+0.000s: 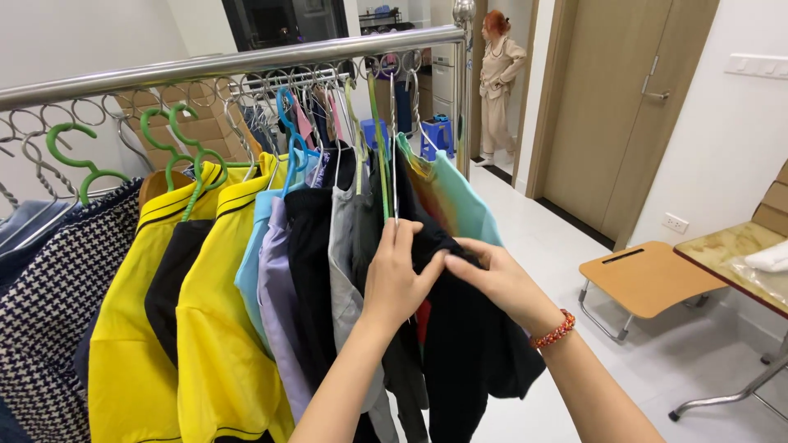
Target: The person unpacks a yellow shirt from a cardboard box, places it on a hanger, and hangs it on a clothing rack. They then fold a light blue shirt and a black shirt on a table.
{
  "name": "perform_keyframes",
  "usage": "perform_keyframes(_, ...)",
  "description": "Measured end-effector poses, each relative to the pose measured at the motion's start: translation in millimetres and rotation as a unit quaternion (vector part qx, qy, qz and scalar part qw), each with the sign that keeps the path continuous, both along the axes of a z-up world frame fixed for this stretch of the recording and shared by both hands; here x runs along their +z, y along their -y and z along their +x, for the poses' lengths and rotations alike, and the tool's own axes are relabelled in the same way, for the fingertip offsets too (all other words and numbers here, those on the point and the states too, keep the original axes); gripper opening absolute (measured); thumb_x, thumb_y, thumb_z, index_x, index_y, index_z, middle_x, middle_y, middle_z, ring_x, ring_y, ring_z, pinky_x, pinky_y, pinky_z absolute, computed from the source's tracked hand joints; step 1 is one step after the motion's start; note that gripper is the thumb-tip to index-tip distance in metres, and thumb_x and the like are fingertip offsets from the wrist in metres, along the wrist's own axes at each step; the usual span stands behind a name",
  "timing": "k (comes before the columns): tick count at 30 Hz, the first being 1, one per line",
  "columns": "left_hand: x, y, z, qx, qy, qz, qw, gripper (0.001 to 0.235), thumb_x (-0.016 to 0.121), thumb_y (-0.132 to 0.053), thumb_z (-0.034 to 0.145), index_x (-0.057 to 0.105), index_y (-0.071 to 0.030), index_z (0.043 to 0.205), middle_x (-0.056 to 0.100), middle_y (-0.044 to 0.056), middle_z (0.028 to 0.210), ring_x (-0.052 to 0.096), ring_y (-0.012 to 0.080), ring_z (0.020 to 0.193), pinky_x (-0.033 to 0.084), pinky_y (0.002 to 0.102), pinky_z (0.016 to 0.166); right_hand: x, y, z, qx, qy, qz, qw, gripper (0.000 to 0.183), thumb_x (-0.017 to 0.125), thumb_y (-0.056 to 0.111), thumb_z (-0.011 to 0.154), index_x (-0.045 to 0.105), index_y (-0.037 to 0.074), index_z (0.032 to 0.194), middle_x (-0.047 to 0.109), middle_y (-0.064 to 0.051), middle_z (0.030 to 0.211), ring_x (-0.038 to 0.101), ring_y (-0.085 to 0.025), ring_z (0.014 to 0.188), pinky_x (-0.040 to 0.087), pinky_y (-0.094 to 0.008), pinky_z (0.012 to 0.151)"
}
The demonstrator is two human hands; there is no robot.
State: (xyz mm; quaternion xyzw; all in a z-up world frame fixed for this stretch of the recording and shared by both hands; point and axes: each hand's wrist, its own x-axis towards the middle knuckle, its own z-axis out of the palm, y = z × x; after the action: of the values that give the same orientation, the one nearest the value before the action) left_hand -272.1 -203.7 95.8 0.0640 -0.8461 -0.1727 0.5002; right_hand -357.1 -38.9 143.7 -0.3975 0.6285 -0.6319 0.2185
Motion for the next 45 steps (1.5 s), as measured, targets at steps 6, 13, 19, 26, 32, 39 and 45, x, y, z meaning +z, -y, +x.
perform_keyframes(6, 32.1, -26.1, 13.7, -0.083, -0.073, 0.008, 0.994, 0.049, 0.068, -0.022, 0.103, 0.047, -0.006, 0.144, 0.047, 0.012, 0.126, 0.06, 0.0371, 0.125, 0.055, 0.05, 0.106, -7.6, 2.2, -9.8, -0.066, -0.023, -0.066, 0.995, 0.018, 0.074, 0.018, 0.101, 0.087, 0.01, 0.11, 0.076, 0.0, 0.091, 0.061, -0.01, 0.082, 0.055, -0.027, 0.077)
perform_keyframes(13, 75.0, -14.4, 11.8, -0.085, -0.159, -0.01, 0.984, 0.047, 0.058, -0.012, 0.107, 0.045, -0.007, 0.151, 0.045, 0.017, 0.146, 0.068, 0.0266, 0.107, 0.063, 0.038, 0.084, 3.9, 46.7, -2.3, -0.138, -0.013, -0.175, 0.975, 0.026, 0.067, 0.02, 0.106, 0.081, 0.013, 0.127, 0.079, -0.004, 0.107, 0.063, -0.011, 0.097, 0.057, -0.033, 0.093)
perform_keyframes(19, 112.4, -14.7, 19.2, -0.097, -0.198, -0.026, 0.975, 0.049, 0.055, -0.01, 0.109, 0.046, -0.013, 0.157, 0.046, 0.015, 0.155, 0.074, 0.0221, 0.1, 0.064, 0.03, 0.075, -33.9, 95.8, -43.5, -0.171, -0.048, -0.202, 0.963, 0.025, 0.068, 0.019, 0.106, 0.079, 0.009, 0.126, 0.078, -0.008, 0.108, 0.064, -0.013, 0.099, 0.056, -0.033, 0.09)
perform_keyframes(26, 137.3, -32.6, 22.1, -0.126, -0.142, 0.027, 0.982, 0.042, 0.053, -0.017, 0.11, 0.046, -0.014, 0.151, 0.049, 0.011, 0.151, 0.062, 0.0098, 0.088, 0.057, 0.019, 0.065, -69.3, 110.5, -87.4, -0.163, -0.039, -0.013, 0.986, 0.034, 0.057, 0.025, 0.106, 0.077, 0.006, 0.126, 0.077, -0.003, 0.128, 0.068, -0.013, 0.117, 0.05, -0.028, 0.103)
perform_keyframes(32, 88.7, -49.1, 16.5, -0.152, -0.102, 0.09, 0.979, 0.042, 0.055, -0.012, 0.106, 0.049, -0.014, 0.147, 0.057, 0.007, 0.132, 0.062, 0.0144, 0.095, 0.058, 0.025, 0.072, -68.4, 71.4, -86.7, -0.146, -0.071, -0.001, 0.987, 0.027, 0.06, 0.02, 0.106, 0.08, 0.006, 0.119, 0.079, 0.0, 0.116, 0.064, -0.008, 0.101, 0.051, -0.026, 0.089)
perform_keyframes(39, 7.4, -56.7, 9.3, -0.173, -0.032, 0.169, 0.97, 0.056, 0.054, -0.016, 0.106, 0.037, -0.01, 0.159, 0.037, 0.016, 0.168, 0.058, 0.0264, 0.139, 0.068, 0.032, 0.088, -32.6, -0.2, -67.6, -0.093, -0.128, 0.01, 0.987, 0.025, 0.062, 0.017, 0.105, 0.079, 0.004, 0.118, 0.078, 0.001, 0.114, 0.062, -0.007, 0.098, 0.051, -0.025, 0.088)
perform_keyframes(45, -99.4, -76.0, 55.5, -0.072, 0.161, 0.1, 0.979, 0.106, 0.08, -0.051, 0.085, 0.024, -0.011, 0.167, 0.027, 0.012, 0.174, 0.029, 0.0366, 0.159, 0.033, 0.06, 0.12, -44.8, -41.4, -66.7, -0.063, -0.199, -0.036, 0.977, 0.014, 0.063, 0.013, 0.107, 0.075, 0.006, 0.104, 0.069, -0.001, 0.107, 0.06, -0.011, 0.101, 0.046, -0.027, 0.096)
